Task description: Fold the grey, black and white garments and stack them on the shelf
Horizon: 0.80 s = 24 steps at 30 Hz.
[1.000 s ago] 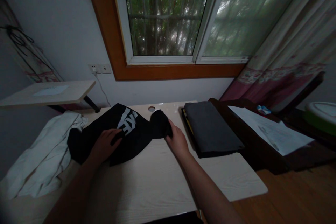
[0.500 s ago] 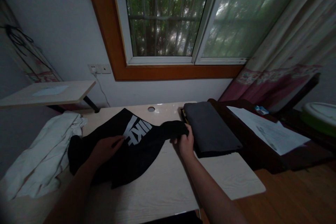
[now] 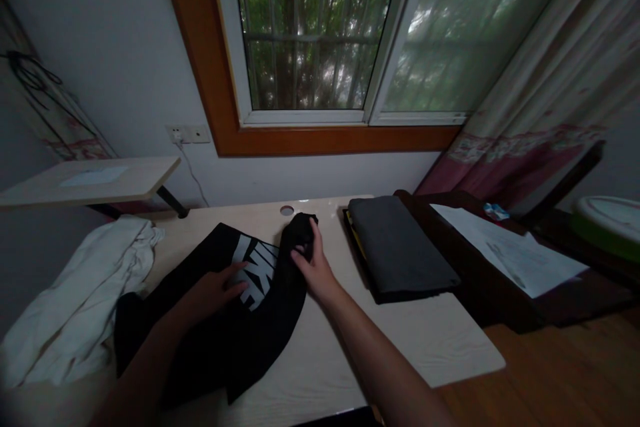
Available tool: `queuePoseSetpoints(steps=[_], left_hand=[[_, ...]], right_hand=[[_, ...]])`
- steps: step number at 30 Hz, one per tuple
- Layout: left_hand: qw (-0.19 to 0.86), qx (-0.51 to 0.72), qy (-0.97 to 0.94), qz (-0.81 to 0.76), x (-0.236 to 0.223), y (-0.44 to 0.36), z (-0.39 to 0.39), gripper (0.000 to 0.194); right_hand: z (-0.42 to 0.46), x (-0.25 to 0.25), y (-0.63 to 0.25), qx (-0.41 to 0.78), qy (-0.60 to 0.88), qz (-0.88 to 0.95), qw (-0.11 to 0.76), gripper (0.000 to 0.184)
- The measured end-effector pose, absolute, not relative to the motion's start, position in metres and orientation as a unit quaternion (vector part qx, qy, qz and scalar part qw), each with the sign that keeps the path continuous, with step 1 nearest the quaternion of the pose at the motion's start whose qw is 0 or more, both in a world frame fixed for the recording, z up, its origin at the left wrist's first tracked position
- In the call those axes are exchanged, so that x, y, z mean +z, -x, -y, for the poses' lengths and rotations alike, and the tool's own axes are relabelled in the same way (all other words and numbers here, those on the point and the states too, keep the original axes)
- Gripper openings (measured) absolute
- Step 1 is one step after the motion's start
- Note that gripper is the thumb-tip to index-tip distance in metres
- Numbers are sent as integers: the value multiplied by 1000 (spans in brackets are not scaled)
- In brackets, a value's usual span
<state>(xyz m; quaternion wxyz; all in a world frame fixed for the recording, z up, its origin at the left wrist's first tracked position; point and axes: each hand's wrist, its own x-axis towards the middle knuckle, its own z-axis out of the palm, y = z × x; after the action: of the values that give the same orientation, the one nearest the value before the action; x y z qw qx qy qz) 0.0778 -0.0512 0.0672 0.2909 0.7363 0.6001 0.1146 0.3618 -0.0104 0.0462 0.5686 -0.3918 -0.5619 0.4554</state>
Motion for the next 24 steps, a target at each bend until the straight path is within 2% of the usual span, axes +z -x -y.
queuePoseSetpoints(steps=[1, 3, 6, 9, 11, 14, 17, 21, 24], left_hand=[[290, 112, -724, -616, 64, -77, 49, 67], [287, 110, -695, -650, 58, -72, 46, 64], [300, 128, -658, -679, 52, -61, 42, 58], [325, 144, -629, -691, 48, -49, 40, 56], [334, 148, -606, -707, 47, -42, 40, 56], [329, 152, -587, -724, 46, -36, 38, 55], [322, 155, -586, -727, 46, -35, 38, 54], [332, 164, -572, -732, 48, -36, 40, 55], [327, 165, -571, -735, 50, -34, 40, 56]], right_hand=[[10, 46, -357, 465, 385, 592, 534, 95], [7, 44, -351, 431, 381, 655, 490, 92], [2, 38, -353, 343, 390, 696, 496, 77], [-1, 32, -364, 270, 446, 690, 502, 47], [0, 31, -372, 216, 490, 709, 459, 21], [6, 31, -376, 178, 496, 769, 363, 35], [16, 31, -367, 176, 463, 813, 307, 34], [26, 26, -347, 165, 451, 835, 267, 29], [26, 22, -341, 199, 456, 818, 288, 25]])
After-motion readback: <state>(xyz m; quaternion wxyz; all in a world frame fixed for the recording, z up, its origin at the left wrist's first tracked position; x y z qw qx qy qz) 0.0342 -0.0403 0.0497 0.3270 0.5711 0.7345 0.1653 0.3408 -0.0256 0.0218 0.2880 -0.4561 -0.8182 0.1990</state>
